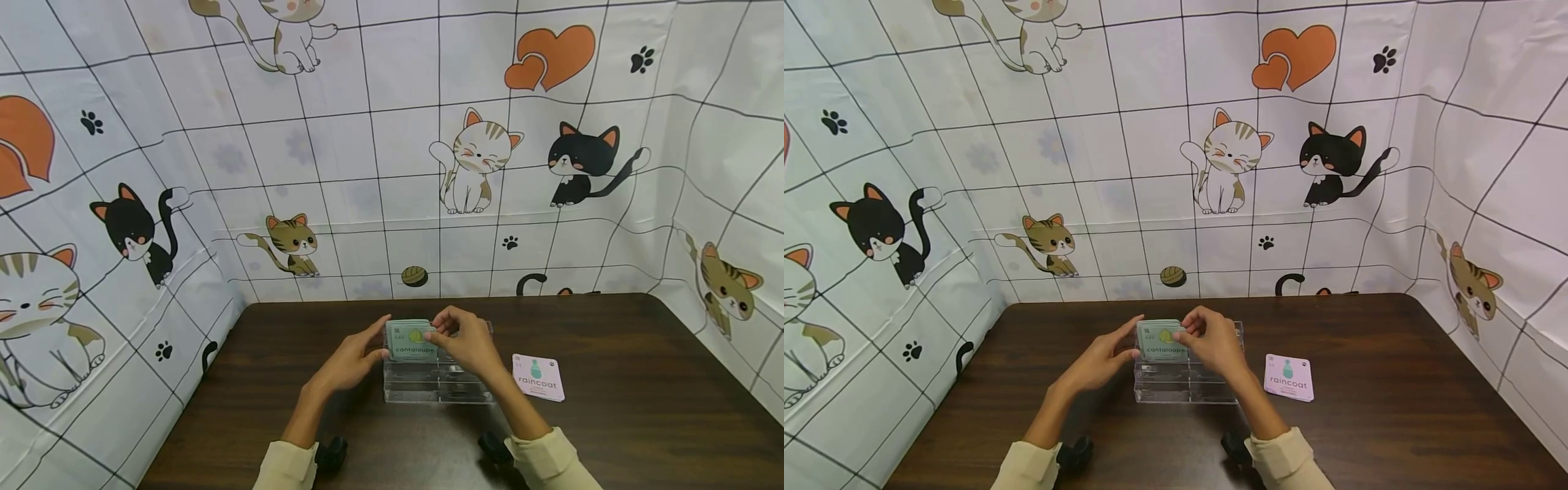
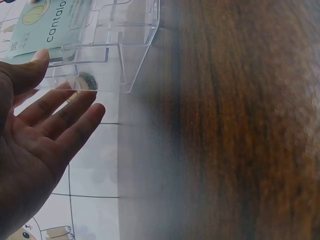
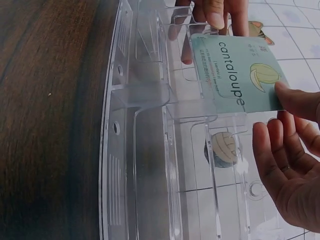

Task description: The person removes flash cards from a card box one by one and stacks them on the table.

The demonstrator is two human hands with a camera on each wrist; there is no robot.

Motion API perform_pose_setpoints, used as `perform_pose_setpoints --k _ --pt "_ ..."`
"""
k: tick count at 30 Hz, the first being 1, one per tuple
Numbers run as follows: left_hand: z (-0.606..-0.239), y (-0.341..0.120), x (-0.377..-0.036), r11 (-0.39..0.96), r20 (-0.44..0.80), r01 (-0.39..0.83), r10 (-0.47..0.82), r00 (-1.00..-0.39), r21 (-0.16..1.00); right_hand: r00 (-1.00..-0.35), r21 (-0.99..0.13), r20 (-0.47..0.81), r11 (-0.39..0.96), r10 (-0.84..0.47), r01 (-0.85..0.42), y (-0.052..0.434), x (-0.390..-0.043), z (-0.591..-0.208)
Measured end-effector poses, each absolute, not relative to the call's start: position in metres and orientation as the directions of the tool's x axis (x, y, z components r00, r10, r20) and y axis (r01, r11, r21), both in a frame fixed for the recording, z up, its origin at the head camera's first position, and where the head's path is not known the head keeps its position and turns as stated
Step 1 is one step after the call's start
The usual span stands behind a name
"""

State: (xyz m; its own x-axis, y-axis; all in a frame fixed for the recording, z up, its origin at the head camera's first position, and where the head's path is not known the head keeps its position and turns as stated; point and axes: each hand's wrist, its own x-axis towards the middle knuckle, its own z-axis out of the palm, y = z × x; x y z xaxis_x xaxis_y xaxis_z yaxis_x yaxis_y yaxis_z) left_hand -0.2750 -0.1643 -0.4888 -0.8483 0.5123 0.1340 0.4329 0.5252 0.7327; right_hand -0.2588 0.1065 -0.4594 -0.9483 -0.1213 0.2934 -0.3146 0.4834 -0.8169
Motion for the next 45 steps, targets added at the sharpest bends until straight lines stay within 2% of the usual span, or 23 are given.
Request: perform_pose_setpoints --k 15,28,35,45 --pt "-0.488 -0.164 -0.275 0.532 0.134 0.436 0.512 -0.848 0.726 -0.945 -0.821 0.285 0.468 -0.160 -0.327 0.113 -0.260 -0.458" --pt "-0.489 -0.164 -0.275 0.539 0.127 0.424 0.502 -0.855 0.728 -0.969 -0.885 0.226 0.397 -0.097 -0.245 0.121 -0.261 -0.450" --pt "-0.489 -0.164 -0.275 0.541 0.119 0.408 0.490 -0.864 0.735 -0.960 -0.887 0.261 0.369 -0.098 -0.279 0.133 -0.260 -0.446" --pt "-0.489 -0.164 -0.275 0.546 0.112 0.402 0.488 -0.866 0.735 -0.969 -0.906 0.226 0.343 -0.104 -0.248 0.146 -0.258 -0.446"
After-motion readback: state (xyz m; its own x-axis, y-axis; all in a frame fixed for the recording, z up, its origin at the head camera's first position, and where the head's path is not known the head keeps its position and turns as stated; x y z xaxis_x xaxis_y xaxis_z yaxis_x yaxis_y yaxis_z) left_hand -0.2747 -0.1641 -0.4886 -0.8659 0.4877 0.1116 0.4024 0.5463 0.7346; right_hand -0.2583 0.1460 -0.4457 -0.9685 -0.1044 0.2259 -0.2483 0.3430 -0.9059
